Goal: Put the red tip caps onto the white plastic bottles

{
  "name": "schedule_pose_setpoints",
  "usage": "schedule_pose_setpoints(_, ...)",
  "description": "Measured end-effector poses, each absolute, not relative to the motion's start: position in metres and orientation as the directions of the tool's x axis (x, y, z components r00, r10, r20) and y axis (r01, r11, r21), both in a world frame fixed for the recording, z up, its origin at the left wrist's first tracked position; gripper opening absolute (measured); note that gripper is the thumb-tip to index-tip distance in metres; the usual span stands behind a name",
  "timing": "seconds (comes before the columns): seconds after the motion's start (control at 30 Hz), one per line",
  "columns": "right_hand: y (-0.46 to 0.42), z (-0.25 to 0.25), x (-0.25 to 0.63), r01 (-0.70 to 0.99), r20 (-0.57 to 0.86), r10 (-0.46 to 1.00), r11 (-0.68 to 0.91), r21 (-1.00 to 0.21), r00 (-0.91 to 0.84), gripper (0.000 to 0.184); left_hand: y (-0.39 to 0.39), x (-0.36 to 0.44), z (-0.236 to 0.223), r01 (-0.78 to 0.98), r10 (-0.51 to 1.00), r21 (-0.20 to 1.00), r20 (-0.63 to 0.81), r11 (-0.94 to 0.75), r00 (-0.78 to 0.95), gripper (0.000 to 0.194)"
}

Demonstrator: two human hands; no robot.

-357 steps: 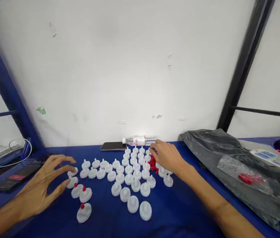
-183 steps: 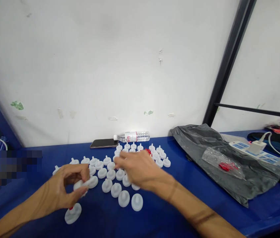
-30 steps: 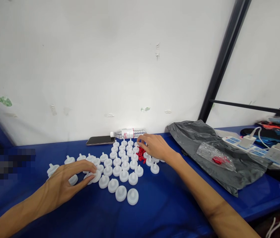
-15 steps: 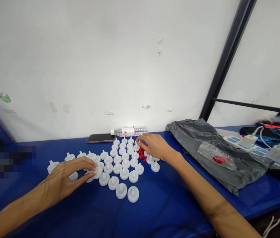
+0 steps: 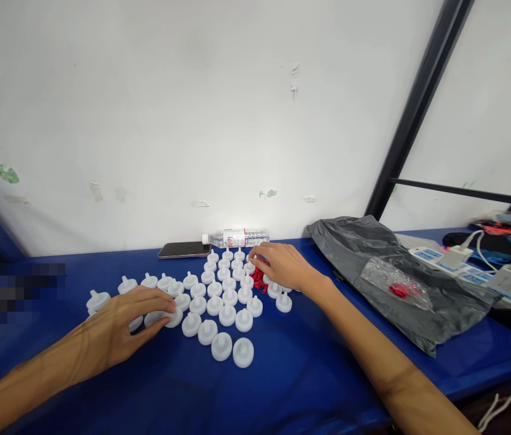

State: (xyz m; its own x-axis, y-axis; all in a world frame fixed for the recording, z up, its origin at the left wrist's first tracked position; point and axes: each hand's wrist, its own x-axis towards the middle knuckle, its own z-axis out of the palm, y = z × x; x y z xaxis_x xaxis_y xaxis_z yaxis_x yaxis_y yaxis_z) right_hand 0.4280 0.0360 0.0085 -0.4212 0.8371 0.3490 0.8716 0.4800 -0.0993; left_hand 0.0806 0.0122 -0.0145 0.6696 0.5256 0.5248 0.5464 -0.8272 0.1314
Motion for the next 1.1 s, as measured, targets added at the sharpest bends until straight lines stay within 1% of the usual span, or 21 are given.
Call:
schedule_pose_setpoints(0.13,0.039,0.006,0.429,0.87,0.352,0.834,0.483,-0.095,-0.425,0.026,0.013,0.08,-0.016,0.538,0.559,0.186,0.445,-0.822,0.699,0.02)
schedule_pose_setpoints(0.27,0.04,0.004,0.43,0.871,0.354,0.832,0.484,-0.089,-0.426,0.026,0.016,0.079,-0.017,0.538,0.55,0.156,0.404,-0.829,0.731,0.021)
schedule_pose_setpoints(0.43,0.039,0.005,0.43,0.871,0.363,0.83,0.483,-0.09,-0.424,0.025,0.019,0.077,-0.022,0.553,0.55,0.139,0.452,-0.821,0.702,0.022)
schedule_pose_setpoints(0.63,0.039,0.006,0.43,0.871,0.372,0.828,0.482,-0.091,-0.419,0.025,0.016,0.078,-0.025,0.555,0.55,0.166,0.52,-0.815,0.653,0.02)
schedule_pose_setpoints(0.83,0.038,0.006,0.431,0.871,0.376,0.826,0.483,-0.089,-0.42,0.025,0.017,0.078,-0.027,0.56,0.555,0.135,0.446,-0.817,0.702,0.022)
schedule_pose_setpoints(0.97,0.039,0.006,0.429,0.87,0.385,0.82,0.487,-0.081,-0.423,0.025,0.014,0.081,-0.025,0.588,0.581,0.149,0.464,-0.795,0.669,0.026)
schedule_pose_setpoints(1.03,0.037,0.008,0.427,0.877,0.417,0.815,0.473,-0.079,-0.402,0.024,0.01,0.083,-0.021,0.583,0.579,0.151,0.459,-0.799,0.674,0.027)
schedule_pose_setpoints(1.1,0.034,0.014,0.425,0.89,0.473,0.813,0.44,-0.119,-0.339,0.025,0.006,0.085,-0.017,0.562,0.559,0.139,0.438,-0.816,0.704,0.028)
